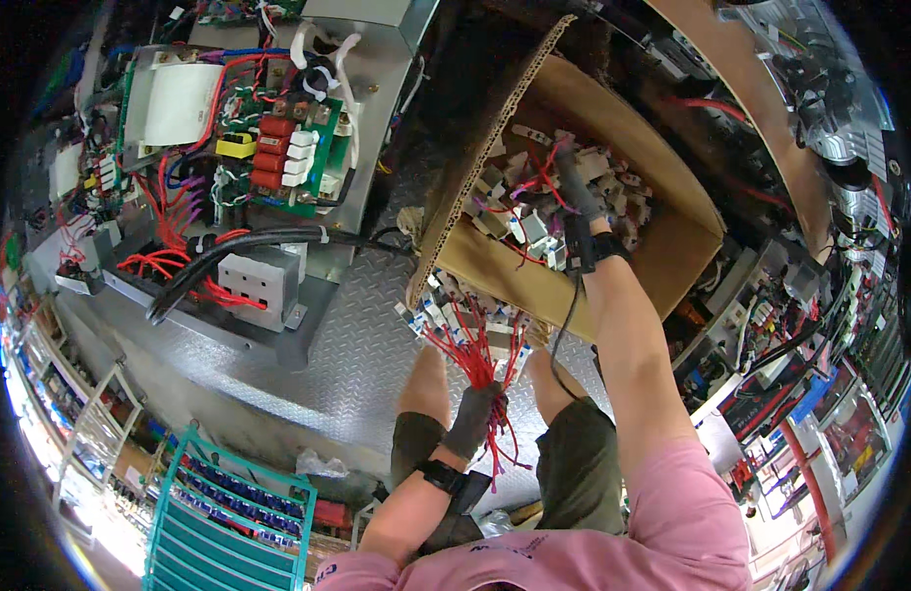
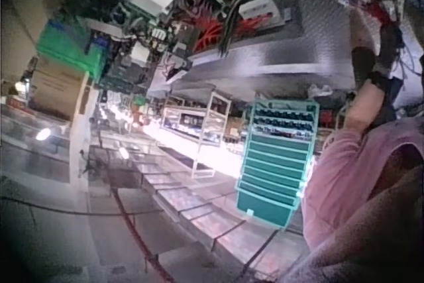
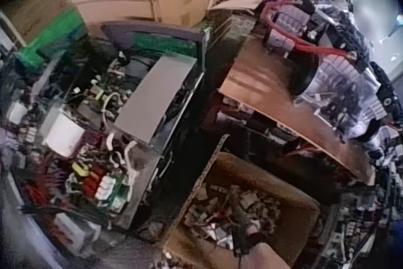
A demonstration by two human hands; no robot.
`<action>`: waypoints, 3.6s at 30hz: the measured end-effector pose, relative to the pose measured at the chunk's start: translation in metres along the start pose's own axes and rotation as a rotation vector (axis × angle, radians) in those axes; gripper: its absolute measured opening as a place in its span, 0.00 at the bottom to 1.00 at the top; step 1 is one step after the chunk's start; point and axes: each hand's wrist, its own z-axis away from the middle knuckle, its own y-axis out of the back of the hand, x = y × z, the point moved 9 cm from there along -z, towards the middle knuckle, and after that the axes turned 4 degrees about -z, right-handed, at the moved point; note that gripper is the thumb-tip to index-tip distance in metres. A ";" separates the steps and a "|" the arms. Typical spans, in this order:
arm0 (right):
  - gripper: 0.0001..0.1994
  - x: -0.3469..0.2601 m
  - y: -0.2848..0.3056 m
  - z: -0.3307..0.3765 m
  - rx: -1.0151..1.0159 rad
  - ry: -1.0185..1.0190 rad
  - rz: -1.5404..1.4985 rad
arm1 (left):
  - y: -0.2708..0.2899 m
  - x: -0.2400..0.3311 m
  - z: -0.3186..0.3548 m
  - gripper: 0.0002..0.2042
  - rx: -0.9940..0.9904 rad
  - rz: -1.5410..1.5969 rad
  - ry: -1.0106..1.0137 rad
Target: Assembly of wire harnesses and electronics components into an enclosure at a workshop station.
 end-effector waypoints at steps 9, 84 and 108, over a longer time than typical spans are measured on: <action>0.15 0.027 -0.019 0.031 -0.010 -0.261 -0.058 | 0.000 0.002 -0.007 0.09 0.001 -0.022 -0.036; 0.13 0.129 0.175 0.013 0.327 -0.172 1.353 | -0.007 0.016 0.001 0.08 0.079 -0.094 0.185; 0.22 0.071 0.168 0.044 0.343 0.027 0.594 | -0.012 0.012 -0.022 0.09 0.011 -0.176 -0.015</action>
